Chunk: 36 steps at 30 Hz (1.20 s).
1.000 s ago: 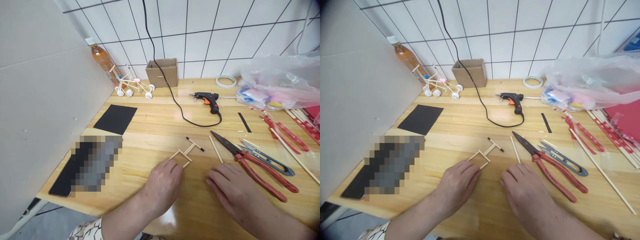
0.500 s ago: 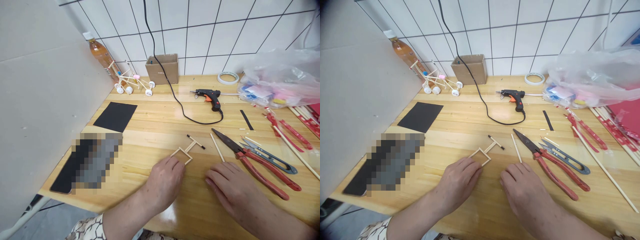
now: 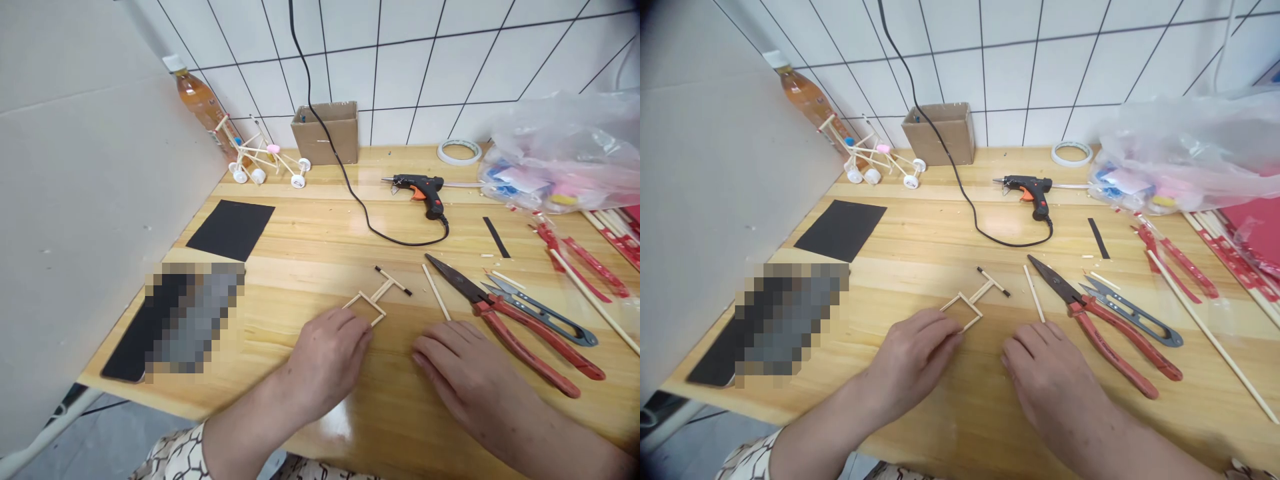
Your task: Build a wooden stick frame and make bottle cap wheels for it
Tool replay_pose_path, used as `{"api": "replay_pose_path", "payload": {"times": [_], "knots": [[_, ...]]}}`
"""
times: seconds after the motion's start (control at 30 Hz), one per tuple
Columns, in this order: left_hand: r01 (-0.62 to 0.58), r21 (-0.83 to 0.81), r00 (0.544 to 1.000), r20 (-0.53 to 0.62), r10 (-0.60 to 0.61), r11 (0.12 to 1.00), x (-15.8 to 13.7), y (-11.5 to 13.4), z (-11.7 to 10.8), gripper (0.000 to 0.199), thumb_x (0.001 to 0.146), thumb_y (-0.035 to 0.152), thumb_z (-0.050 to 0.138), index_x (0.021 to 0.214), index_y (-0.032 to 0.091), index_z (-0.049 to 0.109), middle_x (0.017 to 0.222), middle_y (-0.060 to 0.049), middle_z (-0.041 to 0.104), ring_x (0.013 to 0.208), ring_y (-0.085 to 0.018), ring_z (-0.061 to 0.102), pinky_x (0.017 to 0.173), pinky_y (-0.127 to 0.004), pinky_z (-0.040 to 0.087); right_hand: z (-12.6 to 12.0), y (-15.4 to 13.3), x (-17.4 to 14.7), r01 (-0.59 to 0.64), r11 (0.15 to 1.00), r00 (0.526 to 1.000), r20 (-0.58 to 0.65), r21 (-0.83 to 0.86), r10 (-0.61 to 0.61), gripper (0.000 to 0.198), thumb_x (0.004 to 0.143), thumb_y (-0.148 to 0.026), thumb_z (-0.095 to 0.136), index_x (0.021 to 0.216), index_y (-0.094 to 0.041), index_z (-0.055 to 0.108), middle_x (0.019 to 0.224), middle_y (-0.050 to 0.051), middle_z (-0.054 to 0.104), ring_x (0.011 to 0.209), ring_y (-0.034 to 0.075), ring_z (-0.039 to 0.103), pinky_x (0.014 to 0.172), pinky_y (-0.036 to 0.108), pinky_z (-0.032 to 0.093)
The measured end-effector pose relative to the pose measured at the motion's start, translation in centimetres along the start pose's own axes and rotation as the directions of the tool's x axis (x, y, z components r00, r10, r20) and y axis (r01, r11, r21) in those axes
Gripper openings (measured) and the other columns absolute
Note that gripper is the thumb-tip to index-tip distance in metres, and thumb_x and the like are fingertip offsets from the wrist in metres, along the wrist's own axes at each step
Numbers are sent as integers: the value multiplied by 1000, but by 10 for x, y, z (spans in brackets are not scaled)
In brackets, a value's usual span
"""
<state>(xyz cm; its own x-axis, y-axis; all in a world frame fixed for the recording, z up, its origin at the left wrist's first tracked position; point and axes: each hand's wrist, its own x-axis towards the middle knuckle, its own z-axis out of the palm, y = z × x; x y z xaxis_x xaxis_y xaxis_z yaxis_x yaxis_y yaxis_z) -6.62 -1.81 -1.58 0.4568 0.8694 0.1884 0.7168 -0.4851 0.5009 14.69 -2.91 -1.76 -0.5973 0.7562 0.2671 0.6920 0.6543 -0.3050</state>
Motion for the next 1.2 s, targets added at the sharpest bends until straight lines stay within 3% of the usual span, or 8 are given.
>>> {"api": "replay_pose_path", "payload": {"times": [0.13,0.27,0.57,0.87,1.2], "knots": [[123,-157,987,-85,-138,980,0,-12,-19,15,86,15,49,90,16,63,82,-4,66,74,-14,59,67,-24,48,-2,1,1,26,1000,1000,7,-18,-25,32,88,-10,35,74,-14,64,66,8,58,65,20,54,58,33,39],[227,-198,962,-108,-252,954,-2,-20,-32,11,84,17,53,84,16,65,74,-2,64,67,-12,57,64,-23,47,-3,1,2,36,999,999,-3,-29,-36,33,88,-10,35,74,-14,64,66,8,59,65,19,54,58,32,39],[118,-251,990,98,-96,961,-3,-22,-30,14,81,9,52,78,16,64,75,-2,60,71,-12,55,62,-22,44,-2,2,0,30,999,1000,5,-19,-30,33,89,-11,34,74,-15,64,67,7,58,66,19,53,59,32,38],[12,-141,984,176,13,990,-2,-19,-26,19,83,9,48,77,15,65,71,-2,56,68,-13,53,58,-23,41,0,1,0,34,999,999,12,-4,-33,33,88,-10,36,73,-13,64,67,8,58,65,19,52,59,32,36],[-31,-41,979,202,38,999,-1,-17,-16,18,85,12,49,76,16,64,71,-2,56,69,-14,53,59,-24,40,1,1,-1,28,1000,1000,-3,4,-28,31,87,-8,38,72,-13,64,66,7,57,66,19,52,59,31,35]]}}
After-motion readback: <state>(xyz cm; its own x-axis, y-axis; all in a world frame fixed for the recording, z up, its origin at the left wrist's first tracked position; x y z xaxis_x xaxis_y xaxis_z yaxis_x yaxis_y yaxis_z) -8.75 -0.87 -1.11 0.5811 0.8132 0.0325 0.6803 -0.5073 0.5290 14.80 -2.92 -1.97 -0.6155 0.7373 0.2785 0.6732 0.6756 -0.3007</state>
